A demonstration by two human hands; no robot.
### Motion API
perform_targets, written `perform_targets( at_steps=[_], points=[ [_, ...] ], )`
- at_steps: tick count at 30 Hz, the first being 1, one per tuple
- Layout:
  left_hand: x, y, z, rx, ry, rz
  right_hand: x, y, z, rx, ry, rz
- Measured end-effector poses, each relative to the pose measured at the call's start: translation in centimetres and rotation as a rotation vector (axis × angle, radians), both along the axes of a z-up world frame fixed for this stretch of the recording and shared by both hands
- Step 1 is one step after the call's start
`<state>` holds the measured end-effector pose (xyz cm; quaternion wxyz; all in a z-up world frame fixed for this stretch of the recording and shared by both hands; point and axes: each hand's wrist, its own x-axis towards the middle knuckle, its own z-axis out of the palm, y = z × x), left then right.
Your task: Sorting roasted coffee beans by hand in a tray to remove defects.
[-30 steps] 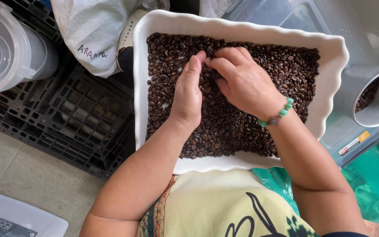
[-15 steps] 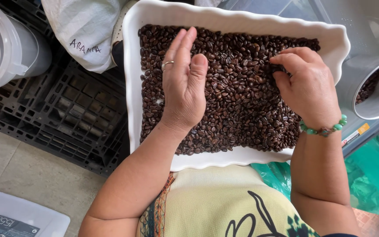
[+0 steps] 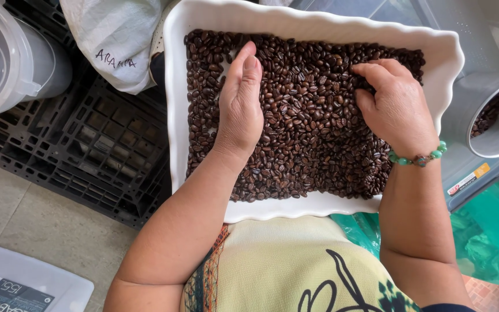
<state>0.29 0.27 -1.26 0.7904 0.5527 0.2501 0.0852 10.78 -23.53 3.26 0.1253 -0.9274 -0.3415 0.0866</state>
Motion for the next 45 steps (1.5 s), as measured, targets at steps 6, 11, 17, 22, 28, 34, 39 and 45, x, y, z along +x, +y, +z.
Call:
perform_targets(
  at_steps=[6, 11, 17, 22, 28, 34, 39, 45],
  points=[
    [0.5, -0.7, -0.6, -0.212, -0.014, -0.015, -0.8, 0.8, 1.3, 0.007, -0.052, 0.005],
    [0.7, -1.1, -0.4, -0.325, 0.034, -0.069, -1.9, 4.5, 2.4, 0.178, -0.054, 0.195],
    [0.7, -1.3, -0.9, -0.333, 0.052, 0.010, -2.4, 8.4, -0.7, 0.025, -0.020, 0.361],
    [0.4, -1.2, -0.7, -0.250, 0.005, -0.045, -2.4, 6.6, -0.3, -0.032, -0.145, 0.436],
    [0.0, -0.9, 0.5, -0.160, -0.019, -0.121, -1.4, 1.8, 1.0, -0.069, -0.155, 0.225],
    [-1.0, -0.5, 3.4, 0.054, -0.066, -0.202, -0.9, -0.8, 0.6, -0.020, -0.175, 0.142],
    [-1.6, -0.4, 4.5, 0.166, -0.093, -0.233, -0.5, -1.1, -0.8, -0.015, -0.146, 0.124],
    [-2.1, 0.6, 6.3, 0.360, -0.071, -0.254, -0.2, -0.9, -1.1, -0.051, -0.149, 0.104]
  ],
)
